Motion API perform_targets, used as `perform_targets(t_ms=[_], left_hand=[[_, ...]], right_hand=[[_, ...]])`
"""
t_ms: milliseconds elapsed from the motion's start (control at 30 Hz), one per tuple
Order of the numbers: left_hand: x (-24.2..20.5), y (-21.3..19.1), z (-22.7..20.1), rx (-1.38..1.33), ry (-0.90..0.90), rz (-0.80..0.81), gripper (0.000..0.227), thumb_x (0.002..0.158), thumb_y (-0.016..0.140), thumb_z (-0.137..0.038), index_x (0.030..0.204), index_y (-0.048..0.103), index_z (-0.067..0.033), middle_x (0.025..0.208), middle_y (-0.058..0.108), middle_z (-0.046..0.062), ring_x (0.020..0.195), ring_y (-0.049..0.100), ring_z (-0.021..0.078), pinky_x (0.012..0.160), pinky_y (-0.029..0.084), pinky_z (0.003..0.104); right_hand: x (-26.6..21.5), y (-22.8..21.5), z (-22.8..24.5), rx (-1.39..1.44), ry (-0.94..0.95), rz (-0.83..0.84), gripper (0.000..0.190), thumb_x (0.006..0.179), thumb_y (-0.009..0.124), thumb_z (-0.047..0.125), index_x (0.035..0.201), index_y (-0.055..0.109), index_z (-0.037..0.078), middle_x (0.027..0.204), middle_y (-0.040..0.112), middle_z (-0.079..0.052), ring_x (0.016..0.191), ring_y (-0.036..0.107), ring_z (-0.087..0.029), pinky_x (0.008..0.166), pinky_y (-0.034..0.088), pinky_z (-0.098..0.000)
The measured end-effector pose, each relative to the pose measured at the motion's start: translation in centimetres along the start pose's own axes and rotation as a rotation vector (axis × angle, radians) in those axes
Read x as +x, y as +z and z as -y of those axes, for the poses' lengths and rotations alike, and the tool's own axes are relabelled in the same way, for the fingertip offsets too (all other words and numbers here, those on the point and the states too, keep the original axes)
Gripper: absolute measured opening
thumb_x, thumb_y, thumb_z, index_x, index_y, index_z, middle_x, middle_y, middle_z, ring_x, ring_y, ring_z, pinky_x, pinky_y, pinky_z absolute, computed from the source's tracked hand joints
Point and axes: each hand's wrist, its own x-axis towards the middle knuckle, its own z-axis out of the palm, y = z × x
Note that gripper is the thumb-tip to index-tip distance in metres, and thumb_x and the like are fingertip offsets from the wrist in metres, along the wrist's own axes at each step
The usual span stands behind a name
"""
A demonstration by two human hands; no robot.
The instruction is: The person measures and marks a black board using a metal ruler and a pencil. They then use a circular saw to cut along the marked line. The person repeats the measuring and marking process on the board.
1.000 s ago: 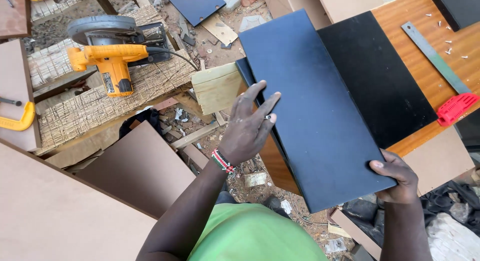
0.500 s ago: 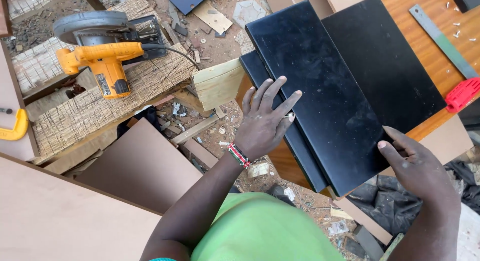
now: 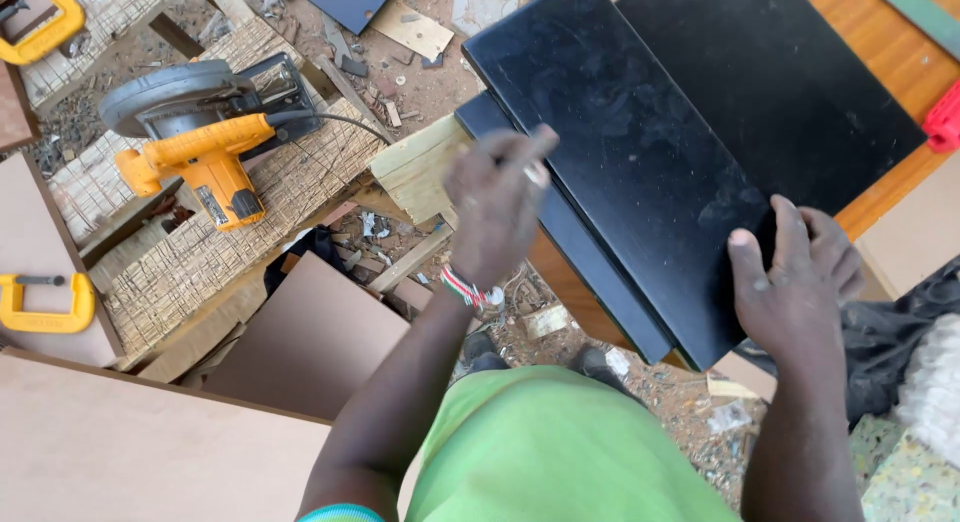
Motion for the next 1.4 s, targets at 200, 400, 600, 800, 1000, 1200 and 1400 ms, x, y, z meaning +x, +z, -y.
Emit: perform_targets(t_ms=[200,400,600,800,1000,1200,1400], left_hand=[[5.7,-0.5,7.6,-0.118,-0.225,-0.191,0.056,0.104,0.056,0.001,0.15,0.049,-0.0302,0.126,0.036,0.009,0.086,0.053,0.0118,0.063,0.071,0.019],[7.2,-3.8,6.5,-0.033,-0.031,0.007,0.007,0.105,0.057,-0.015,0.099,0.059,-0.0107,0.076,0.06,0.004,0.055,0.046,0.0182,0.049,0.034,0.038],[6.0,-1.2,5.7,0.449,-0.127,0.092,0.056,0.081,0.072,-0.007,0.135,0.056,-0.0077,0.137,0.046,0.017,0.13,0.045,0.0344,0.114,0.042,0.057],[3.1,1.2,0.7,0.683,-0.184,0.101,0.081,0.089,0.067,-0.034,0.153,0.04,0.0073,0.164,0.026,0.018,0.154,0.02,0.0385,0.126,0.022,0.058],[-0.9,0.8,-4.4,0.524,-0.139,0.162,0.066,0.107,0.037,-0.038,0.153,0.039,0.009,0.167,0.024,0.024,0.157,0.018,0.0392,0.129,0.013,0.057],[-6.1,-2.9,-11.0,0.11,0.023,0.335,0.057,0.106,0.031,-0.033,0.144,0.045,0.0071,0.161,0.03,0.036,0.153,0.027,0.051,0.125,0.022,0.065],[-4.2,-3.8,-6.4,-0.354,0.214,0.329,0.033,0.106,0.058,-0.015,0.138,0.052,-0.0174,0.136,0.066,0.01,0.135,0.055,0.0367,0.116,0.037,0.06]], right_hand=[[-0.4,2.3,-0.8,-0.013,-0.202,-0.281,0.059,0.108,0.054,0.039,0.15,0.053,-0.002,0.144,0.037,-0.022,0.126,0.03,-0.048,0.103,0.027,-0.0672],[-0.3,2.4,-0.8,-0.049,-0.213,-0.324,0.059,0.108,0.053,0.039,0.148,0.056,-0.005,0.144,0.04,-0.024,0.126,0.031,-0.048,0.1,0.032,-0.0661],[-0.4,2.7,-0.9,-0.058,-0.252,-0.372,0.057,0.109,0.055,0.035,0.147,0.059,-0.007,0.143,0.042,-0.024,0.126,0.033,-0.046,0.097,0.037,-0.0648],[-0.4,3.4,-1.8,-0.089,-0.348,-0.437,0.053,0.111,0.061,0.029,0.148,0.06,-0.009,0.142,0.044,-0.024,0.125,0.035,-0.046,0.098,0.038,-0.0656],[-0.6,3.4,-2.0,-0.087,-0.374,-0.447,0.054,0.112,0.062,0.029,0.149,0.059,-0.01,0.142,0.044,-0.023,0.126,0.035,-0.045,0.099,0.037,-0.0651],[-0.6,3.3,-2.2,-0.082,-0.386,-0.452,0.053,0.111,0.064,0.028,0.149,0.061,-0.009,0.144,0.044,-0.024,0.124,0.036,-0.045,0.096,0.04,-0.064],[-0.8,3.2,-2.1,-0.047,-0.372,-0.441,0.052,0.11,0.067,0.025,0.149,0.062,-0.008,0.142,0.043,-0.024,0.126,0.034,-0.045,0.096,0.042,-0.0651]])
